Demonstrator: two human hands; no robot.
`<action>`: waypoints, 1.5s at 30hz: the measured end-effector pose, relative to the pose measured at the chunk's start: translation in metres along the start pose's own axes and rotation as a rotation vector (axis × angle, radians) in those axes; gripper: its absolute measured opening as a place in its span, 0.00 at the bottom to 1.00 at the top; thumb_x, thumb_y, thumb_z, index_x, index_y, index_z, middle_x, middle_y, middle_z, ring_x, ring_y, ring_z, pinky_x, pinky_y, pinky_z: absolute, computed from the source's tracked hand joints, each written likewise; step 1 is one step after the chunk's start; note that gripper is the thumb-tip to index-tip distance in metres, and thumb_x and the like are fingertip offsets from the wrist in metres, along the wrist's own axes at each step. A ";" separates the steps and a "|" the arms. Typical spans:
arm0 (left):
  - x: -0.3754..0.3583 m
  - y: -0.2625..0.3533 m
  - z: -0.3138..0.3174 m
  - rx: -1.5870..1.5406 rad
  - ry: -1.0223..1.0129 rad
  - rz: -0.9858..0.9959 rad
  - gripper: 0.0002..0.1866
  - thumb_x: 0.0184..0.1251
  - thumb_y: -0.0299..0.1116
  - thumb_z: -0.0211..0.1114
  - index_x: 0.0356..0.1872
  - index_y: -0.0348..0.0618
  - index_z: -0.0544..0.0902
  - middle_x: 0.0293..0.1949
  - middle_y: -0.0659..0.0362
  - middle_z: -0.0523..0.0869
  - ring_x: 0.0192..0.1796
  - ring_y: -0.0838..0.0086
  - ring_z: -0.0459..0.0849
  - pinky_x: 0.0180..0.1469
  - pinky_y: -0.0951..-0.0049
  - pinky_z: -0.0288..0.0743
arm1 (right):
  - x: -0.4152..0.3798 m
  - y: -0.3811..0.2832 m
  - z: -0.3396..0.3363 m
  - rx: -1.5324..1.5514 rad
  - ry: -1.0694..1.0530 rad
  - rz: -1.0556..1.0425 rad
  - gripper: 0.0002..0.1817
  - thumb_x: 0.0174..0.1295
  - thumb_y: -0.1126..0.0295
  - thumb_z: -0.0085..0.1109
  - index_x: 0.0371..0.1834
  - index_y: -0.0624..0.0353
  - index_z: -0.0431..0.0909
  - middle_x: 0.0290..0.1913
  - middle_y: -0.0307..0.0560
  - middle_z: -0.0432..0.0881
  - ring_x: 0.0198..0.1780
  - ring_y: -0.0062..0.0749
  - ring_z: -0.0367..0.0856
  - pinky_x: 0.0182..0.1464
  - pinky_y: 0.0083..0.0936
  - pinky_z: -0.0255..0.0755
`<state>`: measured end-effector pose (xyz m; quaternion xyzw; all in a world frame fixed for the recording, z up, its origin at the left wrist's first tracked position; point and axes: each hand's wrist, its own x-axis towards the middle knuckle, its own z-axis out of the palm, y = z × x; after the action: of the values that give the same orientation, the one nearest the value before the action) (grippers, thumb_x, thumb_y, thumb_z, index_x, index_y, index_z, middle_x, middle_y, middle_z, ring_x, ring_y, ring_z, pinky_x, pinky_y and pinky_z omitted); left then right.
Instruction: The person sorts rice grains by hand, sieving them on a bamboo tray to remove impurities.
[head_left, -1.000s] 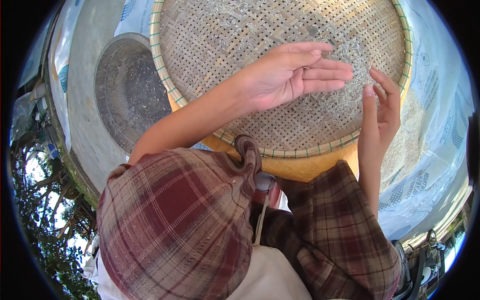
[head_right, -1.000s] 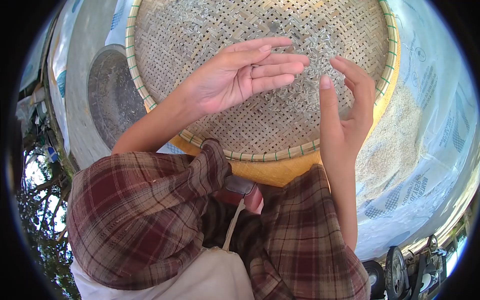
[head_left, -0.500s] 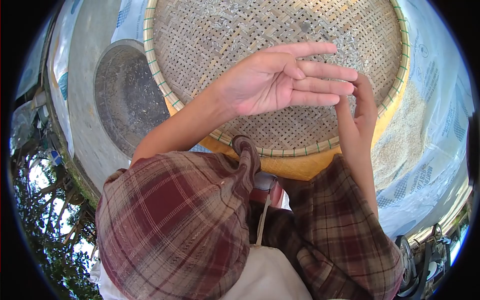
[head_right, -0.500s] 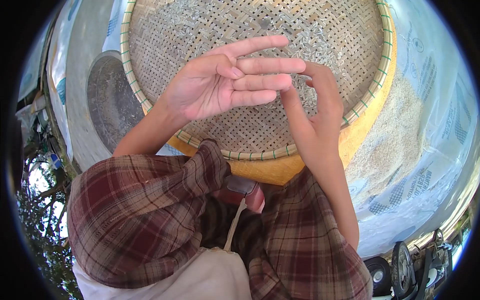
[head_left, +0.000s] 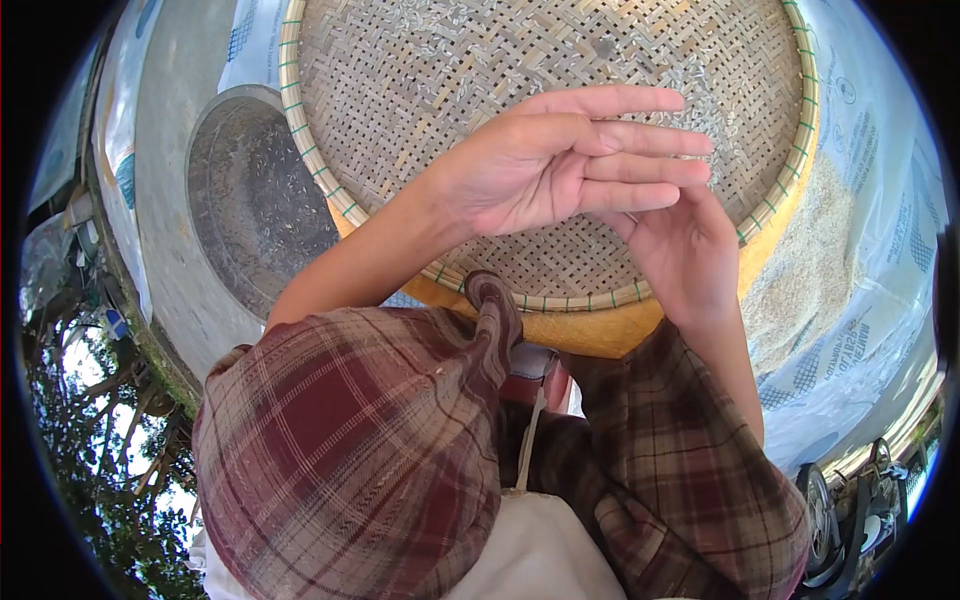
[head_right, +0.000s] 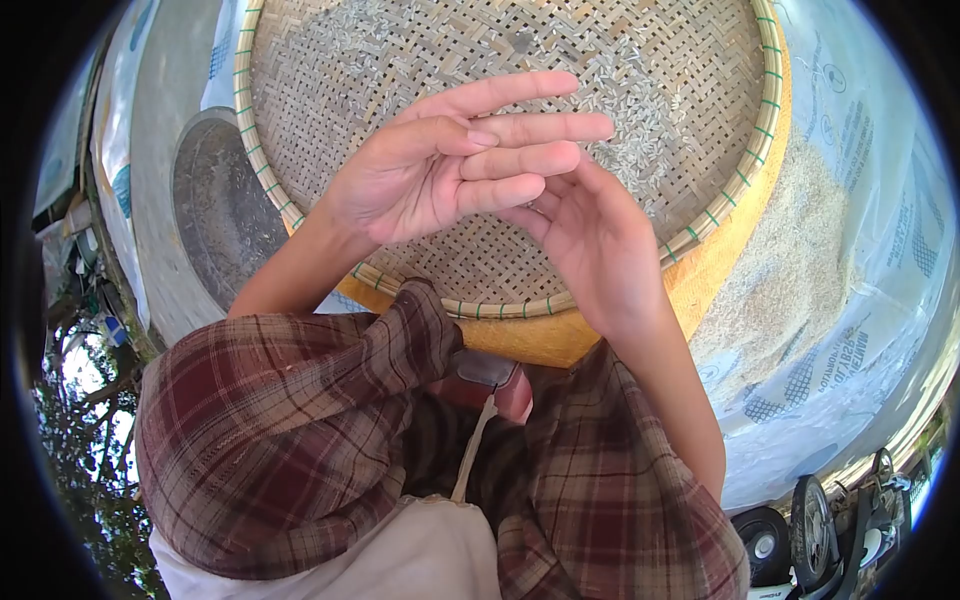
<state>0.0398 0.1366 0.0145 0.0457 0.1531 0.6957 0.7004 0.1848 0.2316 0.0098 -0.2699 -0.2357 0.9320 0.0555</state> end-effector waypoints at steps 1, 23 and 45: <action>0.000 0.000 -0.001 -0.002 0.000 -0.005 0.26 0.64 0.19 0.34 0.64 0.25 0.48 0.62 0.31 0.56 0.60 0.55 0.70 0.59 0.67 0.72 | 0.002 -0.002 -0.004 0.262 -0.073 0.089 0.26 0.69 0.56 0.30 0.55 0.69 0.65 0.54 0.54 0.71 0.56 0.38 0.71 0.60 0.36 0.63; -0.012 0.003 -0.023 -0.016 0.182 0.073 0.27 0.59 0.21 0.39 0.62 0.25 0.55 0.57 0.39 0.69 0.49 0.61 0.80 0.55 0.67 0.76 | -0.009 -0.033 -0.027 -1.157 0.430 -0.395 0.15 0.65 0.63 0.47 0.44 0.64 0.74 0.48 0.49 0.76 0.52 0.38 0.73 0.54 0.32 0.64; -0.001 -0.014 -0.006 0.289 0.290 0.006 0.25 0.66 0.23 0.39 0.64 0.26 0.49 0.59 0.32 0.63 0.63 0.53 0.66 0.65 0.62 0.64 | -0.001 -0.007 -0.044 -2.121 0.188 -0.889 0.07 0.47 0.73 0.60 0.30 0.54 0.77 0.42 0.37 0.76 0.52 0.35 0.72 0.55 0.35 0.62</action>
<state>0.0516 0.1340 0.0053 0.0455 0.3505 0.6679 0.6550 0.2094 0.2552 -0.0195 -0.1423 -0.9696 0.1397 0.1416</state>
